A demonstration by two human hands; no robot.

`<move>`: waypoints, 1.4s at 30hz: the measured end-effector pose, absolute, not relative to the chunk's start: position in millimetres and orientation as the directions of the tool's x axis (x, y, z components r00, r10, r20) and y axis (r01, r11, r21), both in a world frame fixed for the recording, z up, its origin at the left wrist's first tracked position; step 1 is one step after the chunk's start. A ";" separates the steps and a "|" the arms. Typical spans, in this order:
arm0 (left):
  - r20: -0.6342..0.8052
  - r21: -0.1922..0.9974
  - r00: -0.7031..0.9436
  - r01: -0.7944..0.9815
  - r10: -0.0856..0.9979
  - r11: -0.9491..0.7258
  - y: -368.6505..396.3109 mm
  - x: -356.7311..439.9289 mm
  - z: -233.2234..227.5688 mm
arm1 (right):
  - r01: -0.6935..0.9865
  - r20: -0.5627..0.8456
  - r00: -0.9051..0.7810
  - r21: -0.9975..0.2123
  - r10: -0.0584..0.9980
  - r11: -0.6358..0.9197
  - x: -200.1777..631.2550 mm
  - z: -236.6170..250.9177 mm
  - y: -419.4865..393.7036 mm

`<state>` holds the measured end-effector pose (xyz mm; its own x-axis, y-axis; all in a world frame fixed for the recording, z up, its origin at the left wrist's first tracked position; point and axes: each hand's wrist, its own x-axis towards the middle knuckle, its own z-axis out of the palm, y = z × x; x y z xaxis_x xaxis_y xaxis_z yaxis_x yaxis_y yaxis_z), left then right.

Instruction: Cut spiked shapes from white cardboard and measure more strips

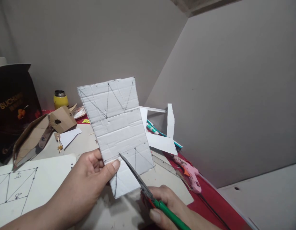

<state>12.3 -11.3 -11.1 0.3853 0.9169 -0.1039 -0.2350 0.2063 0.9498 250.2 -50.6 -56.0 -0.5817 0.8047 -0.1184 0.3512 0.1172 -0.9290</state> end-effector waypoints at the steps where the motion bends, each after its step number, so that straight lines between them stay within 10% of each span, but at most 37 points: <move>1: -0.109 0.951 0.384 -0.230 0.917 0.209 -11.4 12.3 -10.7 | 0.349 -0.112 -0.581 -0.929 0.806 0.122 249.7 -56.0 -50.4; 42: -0.026 0.984 0.501 -0.140 0.865 0.110 0.1 -2.2 -5.9 | 0.456 -0.252 -0.602 -0.887 0.758 0.067 267.2 -22.9 -51.4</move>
